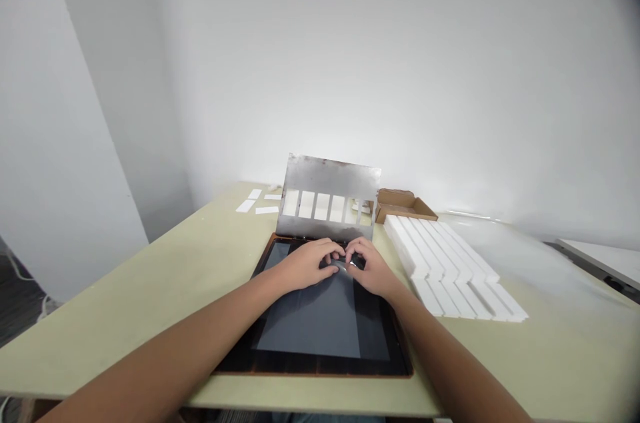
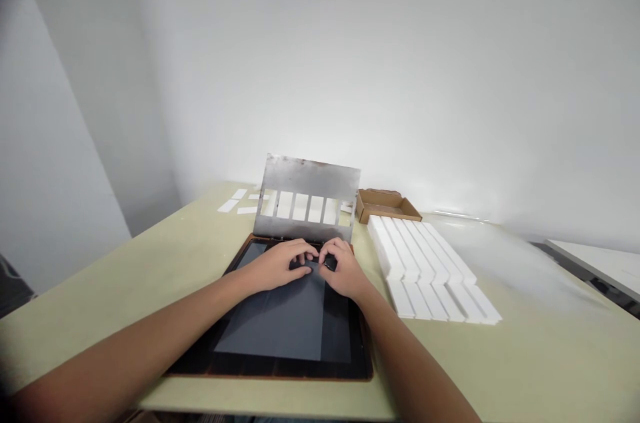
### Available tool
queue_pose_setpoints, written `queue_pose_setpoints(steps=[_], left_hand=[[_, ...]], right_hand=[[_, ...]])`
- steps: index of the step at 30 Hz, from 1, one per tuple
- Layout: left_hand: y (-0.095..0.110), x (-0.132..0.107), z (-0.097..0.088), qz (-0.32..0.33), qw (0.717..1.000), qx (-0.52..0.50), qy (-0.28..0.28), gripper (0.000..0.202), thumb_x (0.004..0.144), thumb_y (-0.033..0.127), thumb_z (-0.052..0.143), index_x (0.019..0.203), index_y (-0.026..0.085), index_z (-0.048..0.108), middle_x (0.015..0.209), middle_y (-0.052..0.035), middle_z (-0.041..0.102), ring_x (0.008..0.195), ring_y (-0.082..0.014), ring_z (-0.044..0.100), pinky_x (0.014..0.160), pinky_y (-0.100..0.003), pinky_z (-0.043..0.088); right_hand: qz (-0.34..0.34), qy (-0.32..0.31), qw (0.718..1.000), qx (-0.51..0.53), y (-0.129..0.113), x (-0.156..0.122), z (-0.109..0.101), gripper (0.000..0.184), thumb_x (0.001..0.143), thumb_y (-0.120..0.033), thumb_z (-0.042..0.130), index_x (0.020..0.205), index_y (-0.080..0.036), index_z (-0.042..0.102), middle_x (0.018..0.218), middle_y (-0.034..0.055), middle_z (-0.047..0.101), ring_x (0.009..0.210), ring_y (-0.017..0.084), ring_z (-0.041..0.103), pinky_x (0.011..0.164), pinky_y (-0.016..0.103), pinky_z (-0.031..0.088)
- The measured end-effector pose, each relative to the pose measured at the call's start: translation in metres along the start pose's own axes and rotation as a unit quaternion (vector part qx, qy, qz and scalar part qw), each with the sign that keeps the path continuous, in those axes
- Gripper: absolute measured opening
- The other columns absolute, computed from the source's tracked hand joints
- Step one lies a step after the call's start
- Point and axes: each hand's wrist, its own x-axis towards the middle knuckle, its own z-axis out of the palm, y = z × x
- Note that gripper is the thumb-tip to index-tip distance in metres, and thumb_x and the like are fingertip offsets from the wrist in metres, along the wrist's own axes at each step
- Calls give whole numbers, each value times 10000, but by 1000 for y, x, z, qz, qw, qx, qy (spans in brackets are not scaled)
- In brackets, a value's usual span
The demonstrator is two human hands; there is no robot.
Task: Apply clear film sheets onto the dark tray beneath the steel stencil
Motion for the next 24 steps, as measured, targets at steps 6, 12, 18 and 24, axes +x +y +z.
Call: queue_pose_setpoints(steps=[6, 12, 18, 24], left_hand=[[-3, 0, 2, 7, 1000, 6, 0, 310, 853, 194, 676, 1152, 271, 644, 1044, -19, 657, 902, -196, 634, 824, -310, 496], [-5, 0, 4, 5, 1000, 13, 7, 282, 868, 171, 641, 1133, 262, 666, 1012, -26, 667, 906, -195, 646, 849, -314, 494], [-7, 2, 4, 1, 1000, -22, 1, 271, 904, 159, 570, 1148, 251, 644, 979, -18, 689, 855, -170, 667, 803, -285, 503], [-4, 1, 2, 7, 1000, -9, 6, 252, 899, 152, 566, 1121, 247, 636, 926, -13, 691, 880, -184, 649, 802, -289, 485]], right_hand=[[9, -7, 1000, 20, 0, 1, -1, 149, 755, -90, 648, 787, -230, 609, 996, 24, 593, 988, 210, 576, 972, 392, 412], [17, -12, 999, 39, 1, 1, 0, 124, 755, -117, 676, 775, -227, 623, 1027, 34, 598, 1000, 215, 572, 988, 405, 408], [11, -14, 999, 29, -2, 0, -2, 118, 784, -189, 709, 835, -239, 615, 1058, 35, 603, 1041, 228, 556, 999, 416, 396], [-11, -14, 999, -43, -8, -1, -5, 246, 773, -226, 733, 979, -270, 605, 1014, 20, 638, 1062, 256, 523, 983, 435, 379]])
